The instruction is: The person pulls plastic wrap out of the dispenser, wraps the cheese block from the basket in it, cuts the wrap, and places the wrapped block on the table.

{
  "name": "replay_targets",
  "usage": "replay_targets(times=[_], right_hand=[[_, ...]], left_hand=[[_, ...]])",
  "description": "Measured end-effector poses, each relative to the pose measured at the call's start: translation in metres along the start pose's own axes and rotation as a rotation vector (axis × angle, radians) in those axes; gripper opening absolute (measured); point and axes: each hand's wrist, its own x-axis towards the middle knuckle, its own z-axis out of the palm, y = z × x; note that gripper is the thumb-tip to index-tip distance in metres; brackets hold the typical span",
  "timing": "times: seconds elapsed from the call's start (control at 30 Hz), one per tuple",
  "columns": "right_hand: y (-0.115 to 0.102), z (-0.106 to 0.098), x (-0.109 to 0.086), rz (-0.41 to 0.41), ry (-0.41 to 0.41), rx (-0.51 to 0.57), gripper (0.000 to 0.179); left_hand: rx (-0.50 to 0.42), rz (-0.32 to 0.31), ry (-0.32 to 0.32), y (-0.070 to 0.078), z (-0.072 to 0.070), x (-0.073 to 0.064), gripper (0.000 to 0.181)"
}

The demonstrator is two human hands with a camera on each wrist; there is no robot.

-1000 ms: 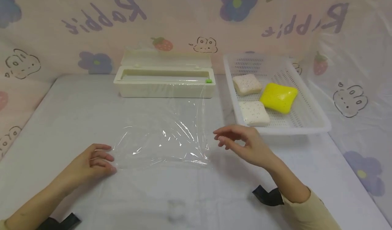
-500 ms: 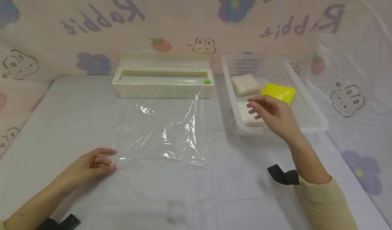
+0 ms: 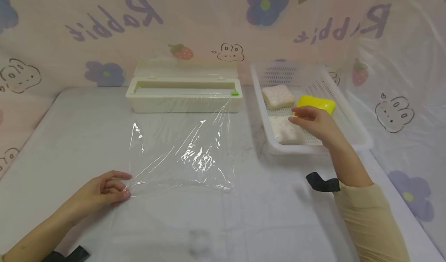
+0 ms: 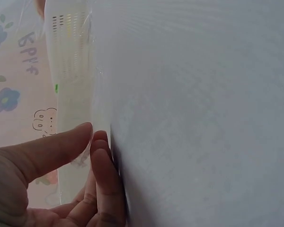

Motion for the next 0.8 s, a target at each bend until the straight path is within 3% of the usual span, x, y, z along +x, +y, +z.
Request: replay_targets(times=[0.2,0.33,0.8], right_hand=[[-0.003,0.0,0.007,0.114,-0.2,-0.083,0.08],[-0.004,0.002,0.01,0.128,-0.298,-0.167,0.088],[0.005,0.005,0.025,0.11,-0.407,-0.219,0.104]], left_hand=[[-0.009,0.025,-0.001,-0.001,0.0,0.001,0.054],[-0.007,0.039,0.001,-0.003,0.0,0.001,0.053],[-0.003,0.024,0.002,-0.004,0.001,0.002,0.053]])
